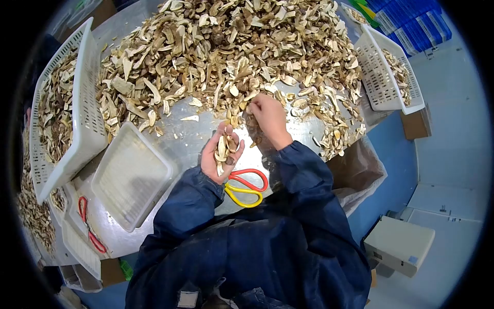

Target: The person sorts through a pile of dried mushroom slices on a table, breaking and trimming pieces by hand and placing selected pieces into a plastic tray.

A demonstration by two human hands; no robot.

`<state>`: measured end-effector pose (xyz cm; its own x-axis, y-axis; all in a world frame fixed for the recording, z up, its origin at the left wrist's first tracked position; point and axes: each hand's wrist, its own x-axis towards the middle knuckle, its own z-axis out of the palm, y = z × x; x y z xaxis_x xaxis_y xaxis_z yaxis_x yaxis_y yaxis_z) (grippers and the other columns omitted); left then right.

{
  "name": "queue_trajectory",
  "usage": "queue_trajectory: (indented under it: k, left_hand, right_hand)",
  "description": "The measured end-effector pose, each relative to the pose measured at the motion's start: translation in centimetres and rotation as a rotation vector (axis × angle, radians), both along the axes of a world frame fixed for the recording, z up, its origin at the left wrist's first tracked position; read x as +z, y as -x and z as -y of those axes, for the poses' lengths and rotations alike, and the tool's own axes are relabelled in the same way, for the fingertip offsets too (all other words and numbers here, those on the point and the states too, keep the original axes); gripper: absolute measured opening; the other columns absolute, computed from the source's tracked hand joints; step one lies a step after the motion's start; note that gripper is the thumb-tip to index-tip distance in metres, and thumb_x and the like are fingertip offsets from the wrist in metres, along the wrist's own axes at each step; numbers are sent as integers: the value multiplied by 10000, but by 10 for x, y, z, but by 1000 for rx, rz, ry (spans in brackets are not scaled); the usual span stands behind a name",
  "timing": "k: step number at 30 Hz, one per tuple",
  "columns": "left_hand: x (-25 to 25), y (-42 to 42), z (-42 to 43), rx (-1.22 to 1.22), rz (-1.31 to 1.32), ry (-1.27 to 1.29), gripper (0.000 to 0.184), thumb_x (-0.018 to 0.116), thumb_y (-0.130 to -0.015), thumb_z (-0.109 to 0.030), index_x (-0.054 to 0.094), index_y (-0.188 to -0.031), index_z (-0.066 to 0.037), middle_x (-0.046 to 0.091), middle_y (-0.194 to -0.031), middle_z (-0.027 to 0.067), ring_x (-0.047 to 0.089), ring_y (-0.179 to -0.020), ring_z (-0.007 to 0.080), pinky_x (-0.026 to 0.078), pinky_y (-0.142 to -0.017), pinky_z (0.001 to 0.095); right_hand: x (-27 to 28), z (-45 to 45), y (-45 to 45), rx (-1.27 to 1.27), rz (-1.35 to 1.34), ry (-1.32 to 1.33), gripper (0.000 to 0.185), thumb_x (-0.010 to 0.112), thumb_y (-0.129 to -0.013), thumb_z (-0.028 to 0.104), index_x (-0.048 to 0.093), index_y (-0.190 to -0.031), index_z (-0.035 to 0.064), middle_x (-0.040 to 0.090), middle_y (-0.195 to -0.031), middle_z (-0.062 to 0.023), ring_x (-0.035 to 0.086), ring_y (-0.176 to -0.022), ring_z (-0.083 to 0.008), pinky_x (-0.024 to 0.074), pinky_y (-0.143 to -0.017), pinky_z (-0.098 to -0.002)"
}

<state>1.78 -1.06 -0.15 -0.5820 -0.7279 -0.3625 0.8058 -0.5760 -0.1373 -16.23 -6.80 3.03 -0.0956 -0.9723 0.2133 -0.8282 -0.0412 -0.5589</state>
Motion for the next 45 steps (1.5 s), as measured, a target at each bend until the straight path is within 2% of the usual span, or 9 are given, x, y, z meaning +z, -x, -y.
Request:
queue_trajectory:
  k: [5, 8, 13, 17, 20, 25, 28, 33, 45]
  left_hand:
    - [7, 1, 0, -47, 18, 37, 314, 436, -969, -214, 492, -1274, -168, 603, -1128, 27, 580, -1020, 207, 417, -979, 423]
    - [18, 2, -1, -69, 49, 45, 312, 422, -971, -201, 482, -1275, -170, 569, -1183, 33, 574, -1028, 206, 430, -969, 409]
    - [-6, 1, -2, -72, -15, 43, 287, 405, -973, -185, 479, -1248, -146, 557, -1112, 62, 577, -927, 208, 512, -819, 364]
    - [-6, 0, -3, -59, -43, 43, 286, 413, -966, -165, 467, -1243, -117, 555, -1072, 86, 573, -888, 222, 527, -762, 355]
    - [3, 2, -3, -27, -20, -18, 300, 403, -968, -176, 465, -1254, -112, 549, -1156, 93, 573, -960, 237, 492, -859, 387]
    - [10, 3, -1, -1, 8, 13, 333, 371, -978, -220, 460, -1285, -129, 538, -1244, 83, 539, -1097, 233, 396, -998, 434]
    - [8, 3, -2, -11, 11, 29, 336, 366, -979, -228, 462, -1290, -141, 558, -1211, 69, 534, -1104, 220, 393, -1000, 432]
    - [-4, 3, -4, 3, -97, 58, 294, 402, -968, -194, 489, -1242, -135, 587, -1023, 53, 572, -945, 207, 459, -907, 399]
    - [-3, 2, -4, 21, -75, 1, 249, 421, -959, -184, 509, -1181, -112, 561, -963, 66, 563, -870, 203, 514, -775, 331]
  right_hand:
    - [33, -22, 3, 40, 610, -234, 140, 603, -822, 154, 626, -800, 18, 581, -640, -2, 499, -590, -42, 400, -534, -206]
    - [47, -21, -7, 99, 540, -317, 143, 605, -818, 159, 632, -802, 19, 593, -638, -28, 512, -571, -69, 406, -533, -221]
    - [11, 6, -2, 75, -213, 54, 280, 587, -771, 100, 624, -1047, 117, 606, -792, -126, 581, -691, -351, 464, -592, -405]
    - [11, -2, -23, 124, -396, -55, 251, 584, -786, 126, 618, -1034, 119, 558, -816, -128, 596, -739, -330, 475, -618, -408]
    - [9, -7, -19, 165, -360, -36, 206, 584, -797, 152, 630, -991, 101, 568, -791, -126, 605, -723, -311, 478, -582, -413]
    - [19, -12, 3, 161, 468, -385, 242, 632, -788, 244, 664, -906, 35, 558, -596, -26, 480, -542, -81, 371, -502, -245]
    - [31, -14, -7, 275, 577, -366, 247, 640, -788, 255, 668, -901, 38, 544, -574, 6, 468, -532, -58, 366, -489, -239]
    - [5, -2, -31, 22, -99, -141, 288, 639, -772, 300, 623, -783, 12, 622, -744, -192, 604, -697, -368, 477, -610, -434]
    - [-4, -8, -6, 103, 269, -250, 252, 645, -748, 140, 578, -936, -14, 608, -717, -144, 598, -642, -277, 462, -587, -351]
